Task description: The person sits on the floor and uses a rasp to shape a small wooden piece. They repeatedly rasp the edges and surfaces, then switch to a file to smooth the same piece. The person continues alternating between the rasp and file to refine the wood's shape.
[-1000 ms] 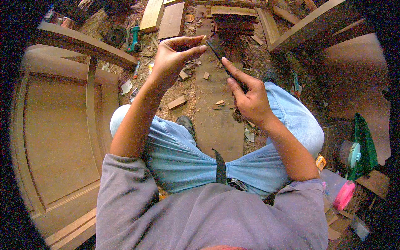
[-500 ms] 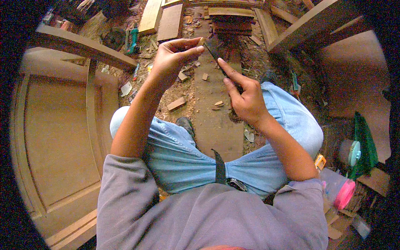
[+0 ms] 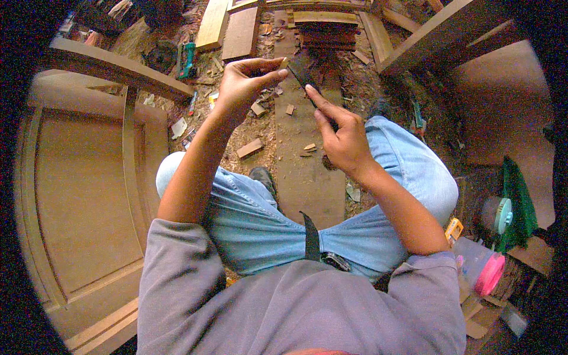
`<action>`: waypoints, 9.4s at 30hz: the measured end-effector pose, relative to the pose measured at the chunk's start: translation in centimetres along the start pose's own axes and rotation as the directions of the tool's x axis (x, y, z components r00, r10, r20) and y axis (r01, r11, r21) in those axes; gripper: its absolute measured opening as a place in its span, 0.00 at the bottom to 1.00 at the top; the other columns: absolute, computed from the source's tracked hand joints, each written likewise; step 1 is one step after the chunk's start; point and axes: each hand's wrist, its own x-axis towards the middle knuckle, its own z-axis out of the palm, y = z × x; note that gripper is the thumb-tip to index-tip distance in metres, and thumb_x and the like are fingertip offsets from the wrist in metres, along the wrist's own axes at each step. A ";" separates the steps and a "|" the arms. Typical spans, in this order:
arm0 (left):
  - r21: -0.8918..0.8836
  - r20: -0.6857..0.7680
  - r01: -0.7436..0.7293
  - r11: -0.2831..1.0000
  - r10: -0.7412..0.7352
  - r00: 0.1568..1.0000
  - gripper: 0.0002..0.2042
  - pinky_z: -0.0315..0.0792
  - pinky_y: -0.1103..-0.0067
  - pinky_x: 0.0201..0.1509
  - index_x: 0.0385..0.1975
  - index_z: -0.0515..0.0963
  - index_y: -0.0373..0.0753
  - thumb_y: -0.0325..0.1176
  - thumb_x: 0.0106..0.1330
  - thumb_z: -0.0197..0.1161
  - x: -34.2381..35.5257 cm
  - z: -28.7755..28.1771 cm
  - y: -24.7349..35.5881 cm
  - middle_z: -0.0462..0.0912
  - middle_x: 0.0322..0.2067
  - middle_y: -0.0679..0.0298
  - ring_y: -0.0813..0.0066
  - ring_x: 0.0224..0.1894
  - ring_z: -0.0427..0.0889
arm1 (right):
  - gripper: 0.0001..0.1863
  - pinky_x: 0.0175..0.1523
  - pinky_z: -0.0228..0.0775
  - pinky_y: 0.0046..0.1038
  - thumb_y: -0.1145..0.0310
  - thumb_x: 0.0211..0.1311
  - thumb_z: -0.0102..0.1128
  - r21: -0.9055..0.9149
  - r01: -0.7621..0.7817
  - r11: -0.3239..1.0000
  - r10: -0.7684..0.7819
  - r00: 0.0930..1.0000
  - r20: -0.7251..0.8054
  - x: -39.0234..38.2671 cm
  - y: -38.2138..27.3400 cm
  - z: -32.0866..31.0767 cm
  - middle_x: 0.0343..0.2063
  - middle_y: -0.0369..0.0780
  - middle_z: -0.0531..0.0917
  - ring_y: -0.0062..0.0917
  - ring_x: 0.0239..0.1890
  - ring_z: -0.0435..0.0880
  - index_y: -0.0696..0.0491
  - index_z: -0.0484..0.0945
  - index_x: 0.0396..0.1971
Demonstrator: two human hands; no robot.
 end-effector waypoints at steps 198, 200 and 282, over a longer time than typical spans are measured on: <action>0.208 -0.015 -0.064 0.976 0.069 0.998 0.13 0.75 0.82 0.36 0.36 0.83 0.32 0.33 0.54 0.71 0.1 2.7 -3.7 0.85 0.31 0.60 0.79 0.29 0.82 | 0.24 0.25 0.70 0.24 0.71 0.65 0.51 0.537 -0.289 0.793 0.552 0.713 -0.431 7.1 4.1 -9.5 0.20 0.35 0.75 0.19 0.20 0.73 0.52 0.65 0.62; 0.184 -0.020 -0.060 0.981 0.064 0.998 0.13 0.74 0.84 0.34 0.37 0.82 0.32 0.34 0.56 0.69 0.3 2.4 -3.5 0.85 0.30 0.62 0.80 0.28 0.81 | 0.23 0.23 0.69 0.23 0.72 0.65 0.51 0.546 -0.389 0.742 0.538 0.832 -0.138 5.6 3.4 -8.0 0.20 0.34 0.75 0.19 0.16 0.72 0.51 0.68 0.61; 0.607 -0.147 -0.284 0.742 0.456 0.878 0.07 0.75 0.79 0.29 0.28 0.83 0.30 0.28 0.56 0.63 0.7 2.5 -0.8 0.83 0.23 0.51 0.74 0.22 0.83 | 0.19 0.15 0.61 0.19 0.70 0.66 0.52 0.152 -0.271 0.950 0.274 0.962 0.003 1.4 1.8 1.1 0.15 0.30 0.70 0.13 0.11 0.68 0.44 0.74 0.56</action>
